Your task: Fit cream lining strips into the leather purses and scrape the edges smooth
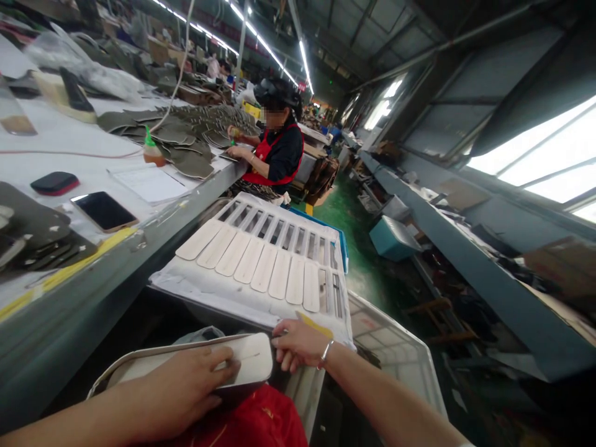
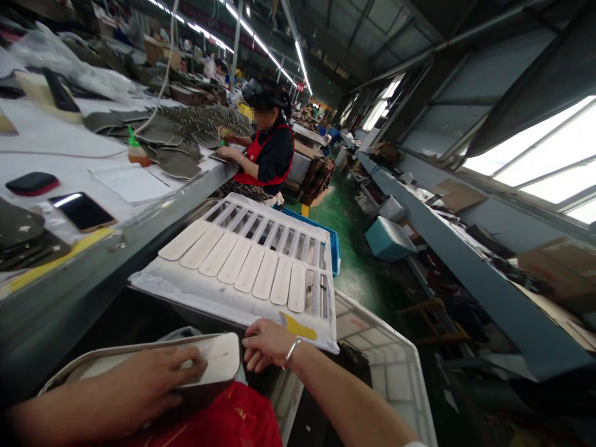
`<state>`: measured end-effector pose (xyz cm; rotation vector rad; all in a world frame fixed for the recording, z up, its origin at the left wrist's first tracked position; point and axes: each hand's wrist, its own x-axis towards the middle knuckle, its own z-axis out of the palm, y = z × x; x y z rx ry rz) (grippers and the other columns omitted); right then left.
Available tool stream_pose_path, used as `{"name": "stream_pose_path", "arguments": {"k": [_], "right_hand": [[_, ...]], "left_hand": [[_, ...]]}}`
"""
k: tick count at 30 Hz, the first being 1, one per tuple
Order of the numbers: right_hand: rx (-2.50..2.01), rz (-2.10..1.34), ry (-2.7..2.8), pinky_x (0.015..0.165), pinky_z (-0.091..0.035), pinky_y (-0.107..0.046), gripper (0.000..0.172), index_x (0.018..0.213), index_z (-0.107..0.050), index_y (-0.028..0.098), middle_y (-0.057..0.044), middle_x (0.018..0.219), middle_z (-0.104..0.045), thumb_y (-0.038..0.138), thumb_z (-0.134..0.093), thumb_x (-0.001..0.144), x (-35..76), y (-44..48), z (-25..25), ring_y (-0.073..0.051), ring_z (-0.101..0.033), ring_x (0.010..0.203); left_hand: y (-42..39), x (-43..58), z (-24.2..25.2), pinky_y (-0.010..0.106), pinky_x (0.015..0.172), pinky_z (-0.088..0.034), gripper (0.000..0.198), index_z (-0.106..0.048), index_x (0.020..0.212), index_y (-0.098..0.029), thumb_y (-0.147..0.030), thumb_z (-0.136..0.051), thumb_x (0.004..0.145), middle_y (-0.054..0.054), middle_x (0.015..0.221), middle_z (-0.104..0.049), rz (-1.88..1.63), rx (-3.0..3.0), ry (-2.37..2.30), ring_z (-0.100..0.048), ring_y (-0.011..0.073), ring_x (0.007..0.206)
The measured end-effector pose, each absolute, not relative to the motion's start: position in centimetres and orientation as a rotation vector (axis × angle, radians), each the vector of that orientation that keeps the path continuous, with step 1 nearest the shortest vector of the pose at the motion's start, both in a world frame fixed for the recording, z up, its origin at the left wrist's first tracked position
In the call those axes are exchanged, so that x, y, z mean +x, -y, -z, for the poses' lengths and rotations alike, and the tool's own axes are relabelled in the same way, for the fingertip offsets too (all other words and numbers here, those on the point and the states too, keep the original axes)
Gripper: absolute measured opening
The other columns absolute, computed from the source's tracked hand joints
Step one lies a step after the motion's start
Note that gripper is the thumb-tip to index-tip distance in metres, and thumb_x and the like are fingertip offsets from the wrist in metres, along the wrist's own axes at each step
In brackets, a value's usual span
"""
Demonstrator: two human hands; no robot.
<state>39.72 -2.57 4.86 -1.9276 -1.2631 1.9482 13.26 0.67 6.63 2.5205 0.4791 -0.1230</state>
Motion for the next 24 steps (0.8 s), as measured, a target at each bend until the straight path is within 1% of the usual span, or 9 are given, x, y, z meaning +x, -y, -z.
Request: {"name": "stream_pose_path", "arguments": {"k": [2, 4, 6, 8, 10, 13, 15, 19, 24], "right_hand": [[-1.898, -2.056, 1.131, 0.041, -0.046, -0.018, 0.034, 0.109, -0.041, 0.018, 0.006, 0.057, -0.057, 0.023, -0.055, 0.079, 40.1, 3.2, -3.9, -0.009, -0.055, 0.04], [-1.847, -2.142, 1.178, 0.041, -0.046, -0.018, 0.043, 0.113, -0.042, 0.018, 0.005, 0.056, -0.058, 0.024, -0.06, 0.075, 40.1, 3.3, -3.4, -0.009, -0.054, 0.039], [-1.742, -2.228, 1.18, 0.041, -0.046, -0.018, 0.051, 0.121, -0.039, 0.019, 0.004, 0.057, -0.06, 0.022, -0.06, 0.074, 39.7, 3.1, -3.4, -0.01, -0.056, 0.04], [-1.638, -2.255, 1.191, 0.04, -0.044, -0.017, 0.055, 0.125, -0.039, 0.02, 0.006, 0.055, -0.059, 0.018, -0.058, 0.074, 39.3, 2.9, -3.6, -0.009, -0.054, 0.038], [-1.612, -2.179, 1.239, 0.037, -0.04, -0.015, 0.055, 0.124, -0.044, 0.021, 0.007, 0.051, -0.057, 0.016, -0.058, 0.071, 39.1, 2.9, -3.7, -0.008, -0.049, 0.034], [-1.669, -2.015, 1.266, 0.032, -0.031, -0.013, 0.048, 0.116, -0.055, 0.019, 0.008, 0.046, -0.053, 0.015, -0.06, 0.069, 38.9, 3.3, -3.8, -0.005, -0.041, 0.031], [-1.695, -1.965, 1.234, 0.031, -0.027, -0.013, 0.044, 0.113, -0.059, 0.019, 0.009, 0.044, -0.05, 0.015, -0.058, 0.069, 38.7, 3.6, -4.2, -0.004, -0.037, 0.03], [-1.714, -1.943, 1.215, 0.031, -0.023, -0.013, 0.043, 0.113, -0.061, 0.02, 0.01, 0.04, -0.046, 0.012, -0.054, 0.07, 38.3, 3.6, -5.6, -0.004, -0.033, 0.029], [-1.699, -1.911, 1.241, 0.028, -0.023, -0.014, 0.042, 0.11, -0.063, 0.019, 0.01, 0.04, -0.044, 0.012, -0.05, 0.07, 38.0, 3.5, -6.1, -0.005, -0.031, 0.028]], "left_hand": [[-0.8, 13.1, -6.6, 0.043, 0.106, -0.035, 0.052, -0.041, 0.133, -0.03, -0.026, -0.052, 0.082, 0.004, 0.135, -0.047, 0.135, 2.518, -0.457, -0.044, 0.0266, 0.123], [-1.0, 13.0, -6.8, 0.044, 0.107, -0.033, 0.062, -0.035, 0.136, -0.031, -0.028, -0.056, 0.079, 0.004, 0.143, -0.038, 0.167, 2.5, -0.441, -0.039, 0.0281, 0.128], [-1.2, 13.0, -7.2, 0.045, 0.108, -0.031, 0.074, -0.028, 0.14, -0.033, -0.03, -0.062, 0.074, 0.003, 0.15, -0.025, 0.194, 2.469, -0.41, -0.032, 0.0295, 0.132], [-1.4, 13.2, -7.8, 0.046, 0.108, -0.03, 0.085, -0.022, 0.141, -0.036, -0.032, -0.066, 0.069, 0.001, 0.151, -0.018, 0.22, 2.441, -0.38, -0.029, 0.0302, 0.133], [-1.5, 13.6, -8.4, 0.047, 0.108, -0.031, 0.087, -0.02, 0.142, -0.036, -0.032, -0.067, 0.068, 0.0, 0.15, -0.021, 0.252, 2.426, -0.371, -0.031, 0.0308, 0.132], [-1.6, 14.1, -8.7, 0.047, 0.107, -0.031, 0.085, -0.025, 0.141, -0.033, -0.031, -0.066, 0.067, 0.002, 0.149, -0.025, 0.287, 2.417, -0.377, -0.032, 0.0317, 0.131], [-1.5, 14.3, -8.7, 0.047, 0.108, -0.03, 0.086, -0.026, 0.141, -0.03, -0.029, -0.066, 0.065, 0.003, 0.149, -0.025, 0.298, 2.416, -0.374, -0.032, 0.0322, 0.131], [-1.4, 14.5, -8.8, 0.048, 0.108, -0.03, 0.084, -0.024, 0.142, -0.03, -0.025, -0.062, 0.067, 0.003, 0.149, -0.024, 0.332, 2.414, -0.384, -0.031, 0.032, 0.132], [-1.6, 14.9, -9.0, 0.052, 0.105, -0.032, 0.076, -0.023, 0.142, -0.03, -0.023, -0.055, 0.074, 0.003, 0.149, -0.022, 0.475, 2.366, -0.452, -0.036, 0.0337, 0.129]]}}
